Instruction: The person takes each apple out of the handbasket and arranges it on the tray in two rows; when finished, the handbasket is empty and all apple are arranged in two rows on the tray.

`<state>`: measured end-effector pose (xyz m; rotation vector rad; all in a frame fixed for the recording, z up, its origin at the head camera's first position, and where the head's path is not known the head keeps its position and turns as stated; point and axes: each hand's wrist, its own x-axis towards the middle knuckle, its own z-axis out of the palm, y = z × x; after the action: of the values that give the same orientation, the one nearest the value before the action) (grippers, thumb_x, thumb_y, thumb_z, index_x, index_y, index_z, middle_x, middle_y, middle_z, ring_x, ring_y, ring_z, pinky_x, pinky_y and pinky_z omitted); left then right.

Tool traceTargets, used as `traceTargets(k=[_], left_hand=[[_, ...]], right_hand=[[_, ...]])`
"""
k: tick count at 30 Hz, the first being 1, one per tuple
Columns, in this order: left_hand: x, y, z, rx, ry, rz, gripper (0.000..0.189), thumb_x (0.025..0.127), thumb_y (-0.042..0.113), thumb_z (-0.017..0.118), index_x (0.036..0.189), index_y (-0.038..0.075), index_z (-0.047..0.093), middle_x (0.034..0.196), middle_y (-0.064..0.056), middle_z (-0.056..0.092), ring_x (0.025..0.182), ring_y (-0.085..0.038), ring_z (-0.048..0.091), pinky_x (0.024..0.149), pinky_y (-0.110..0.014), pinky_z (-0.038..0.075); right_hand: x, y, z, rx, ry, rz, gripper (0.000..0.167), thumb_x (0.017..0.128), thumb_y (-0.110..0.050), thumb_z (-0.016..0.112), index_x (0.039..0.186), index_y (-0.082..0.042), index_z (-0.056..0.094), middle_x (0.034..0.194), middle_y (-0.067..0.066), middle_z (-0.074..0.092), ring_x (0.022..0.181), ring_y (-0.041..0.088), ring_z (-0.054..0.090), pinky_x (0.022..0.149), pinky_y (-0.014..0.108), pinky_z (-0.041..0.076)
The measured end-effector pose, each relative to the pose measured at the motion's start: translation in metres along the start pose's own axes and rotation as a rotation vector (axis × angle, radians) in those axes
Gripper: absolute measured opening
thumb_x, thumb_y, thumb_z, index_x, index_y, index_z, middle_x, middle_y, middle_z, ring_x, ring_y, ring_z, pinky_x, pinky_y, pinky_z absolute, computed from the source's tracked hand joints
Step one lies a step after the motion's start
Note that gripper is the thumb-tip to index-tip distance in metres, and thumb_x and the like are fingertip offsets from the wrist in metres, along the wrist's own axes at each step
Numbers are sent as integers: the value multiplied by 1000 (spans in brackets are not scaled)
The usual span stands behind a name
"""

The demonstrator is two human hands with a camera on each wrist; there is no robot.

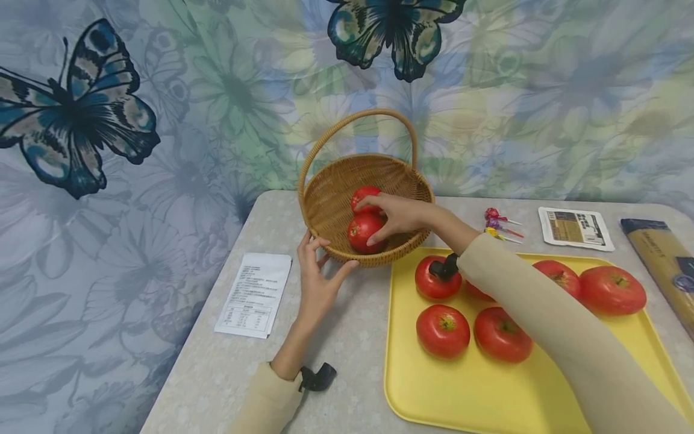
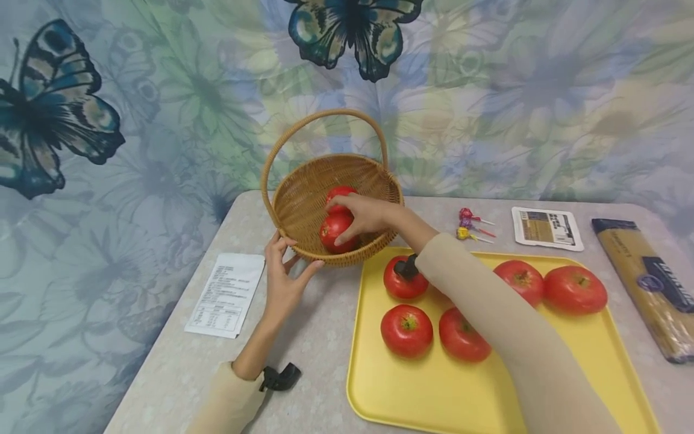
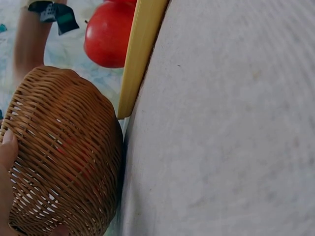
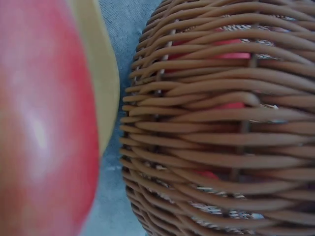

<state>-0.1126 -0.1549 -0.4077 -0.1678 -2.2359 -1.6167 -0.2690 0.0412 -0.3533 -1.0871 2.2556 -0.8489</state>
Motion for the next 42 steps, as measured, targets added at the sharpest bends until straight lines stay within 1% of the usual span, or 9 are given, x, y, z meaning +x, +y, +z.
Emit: traceTargets(k=[4, 10, 16, 22, 27, 30, 35, 39, 42], left_hand=[[1, 1, 1, 8, -9, -7, 59, 82, 12, 80, 121, -7, 41, 155, -29, 14, 146, -39, 20, 105, -56, 44], [0, 1, 0, 5, -10, -3, 57, 81, 10, 80, 119, -6, 41, 155, -30, 14, 146, -39, 21, 105, -55, 44], [-1, 0, -2, 7, -4, -3, 56, 81, 11, 81, 119, -4, 41, 155, -29, 14, 146, -38, 21, 104, -56, 44], [-1, -1, -2, 4, -9, 14, 56, 81, 11, 80, 119, -5, 42, 154, -30, 14, 146, -40, 21, 104, -57, 44], [-1, -2, -1, 2, -13, 19, 55, 81, 10, 80, 118, -4, 42, 154, -30, 14, 146, -39, 21, 105, -56, 43], [-1, -2, 0, 8, -13, 18, 54, 81, 10, 80, 118, -3, 42, 155, -29, 14, 146, -38, 21, 105, -56, 44], [-1, -2, 1, 14, -7, 11, 55, 82, 13, 80, 119, -3, 42, 155, -27, 16, 146, -38, 21, 105, -54, 44], [0, -2, 1, 12, -2, -1, 56, 82, 13, 80, 120, -4, 41, 155, -25, 16, 147, -37, 20, 105, -54, 44], [0, -1, 0, 11, -4, -9, 56, 83, 13, 79, 120, -3, 41, 155, -26, 14, 147, -36, 20, 105, -54, 44]], right_hand=[[2, 5, 2, 2, -11, 37, 72, 83, -21, 80, 141, -6, 42, 144, 17, 44, 136, 33, 41, 112, 47, 39], [8, 7, 9, -33, -6, 69, 69, 81, -21, 82, 138, -10, 45, 134, 15, 50, 125, 31, 50, 106, 46, 43], [15, 6, 15, -57, -18, 33, 68, 80, -24, 83, 137, -15, 47, 144, 11, 46, 133, 31, 46, 110, 49, 41], [19, 4, 17, -58, -9, 57, 62, 81, -22, 82, 135, -22, 51, 146, 12, 41, 134, 32, 44, 109, 50, 41], [19, 5, 18, -83, -11, 44, 59, 82, -21, 80, 134, -26, 53, 149, 12, 37, 137, 34, 39, 109, 52, 40], [17, 6, 17, -92, -2, 18, 58, 82, -21, 79, 134, -27, 54, 144, 11, 41, 134, 32, 42, 107, 51, 42], [8, 6, 8, -12, 74, -46, 58, 81, -22, 80, 133, -25, 55, 132, 7, 47, 120, 27, 52, 100, 45, 48], [-5, 2, -7, 58, 124, -102, 59, 82, -21, 80, 134, -21, 53, 131, 7, 52, 119, 25, 53, 99, 44, 49], [-21, -2, -18, 65, 157, -146, 60, 82, -20, 80, 135, -21, 53, 132, 4, 56, 117, 24, 55, 95, 43, 50]])
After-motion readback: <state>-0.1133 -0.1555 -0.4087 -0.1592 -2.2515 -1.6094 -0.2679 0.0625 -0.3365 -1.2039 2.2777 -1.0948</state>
